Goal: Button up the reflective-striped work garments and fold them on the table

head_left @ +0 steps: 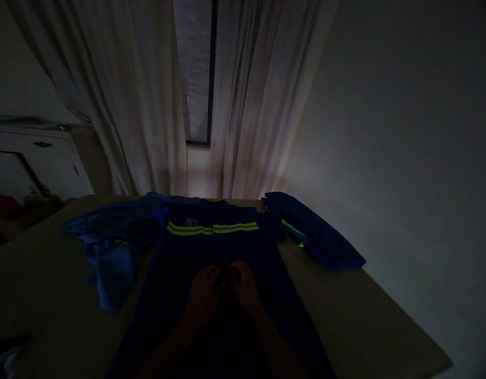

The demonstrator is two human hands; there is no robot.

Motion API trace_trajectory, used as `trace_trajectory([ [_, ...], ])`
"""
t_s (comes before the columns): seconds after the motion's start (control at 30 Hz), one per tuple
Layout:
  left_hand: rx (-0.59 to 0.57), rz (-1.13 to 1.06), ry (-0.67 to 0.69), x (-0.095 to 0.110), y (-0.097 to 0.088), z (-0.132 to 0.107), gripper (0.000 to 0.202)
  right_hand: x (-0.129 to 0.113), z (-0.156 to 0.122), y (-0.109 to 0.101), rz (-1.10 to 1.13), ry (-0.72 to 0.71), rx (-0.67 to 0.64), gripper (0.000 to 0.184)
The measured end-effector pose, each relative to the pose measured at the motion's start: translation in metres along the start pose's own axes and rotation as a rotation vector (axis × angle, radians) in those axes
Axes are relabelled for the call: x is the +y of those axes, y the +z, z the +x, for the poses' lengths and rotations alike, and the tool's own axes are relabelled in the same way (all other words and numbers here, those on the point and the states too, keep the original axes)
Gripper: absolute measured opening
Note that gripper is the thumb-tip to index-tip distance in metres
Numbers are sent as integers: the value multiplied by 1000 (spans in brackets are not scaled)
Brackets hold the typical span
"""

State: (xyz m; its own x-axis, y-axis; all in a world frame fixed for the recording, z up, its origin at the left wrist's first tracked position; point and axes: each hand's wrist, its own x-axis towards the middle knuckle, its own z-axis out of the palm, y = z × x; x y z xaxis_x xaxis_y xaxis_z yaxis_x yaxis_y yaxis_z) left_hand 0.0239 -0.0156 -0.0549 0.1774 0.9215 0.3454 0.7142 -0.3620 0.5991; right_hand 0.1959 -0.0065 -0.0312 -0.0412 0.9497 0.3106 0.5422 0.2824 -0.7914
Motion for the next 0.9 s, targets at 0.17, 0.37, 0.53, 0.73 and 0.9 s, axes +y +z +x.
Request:
trace_trajectory([
  [0.17, -207, 330, 62, 15, -6, -20, 45, -15, 0, -18, -141, 62, -145, 35],
  [0.37, -413, 419, 88, 28, -34, -39, 57, -51, 6, -11, -436, 4, -357, 49],
  [0.53, -453, 277, 18, 23, -57, -18, 47, -49, 15, 9, -445, 1, -288, 46],
  [0.73, -358, 2, -305, 13, -42, 43, 34, -28, 13, 16, -418, 54, -166, 39],
  [0.9, -282, -96, -331, 5, -16, 65, 38, -12, 11, 17, -322, 60, 35, 21],
])
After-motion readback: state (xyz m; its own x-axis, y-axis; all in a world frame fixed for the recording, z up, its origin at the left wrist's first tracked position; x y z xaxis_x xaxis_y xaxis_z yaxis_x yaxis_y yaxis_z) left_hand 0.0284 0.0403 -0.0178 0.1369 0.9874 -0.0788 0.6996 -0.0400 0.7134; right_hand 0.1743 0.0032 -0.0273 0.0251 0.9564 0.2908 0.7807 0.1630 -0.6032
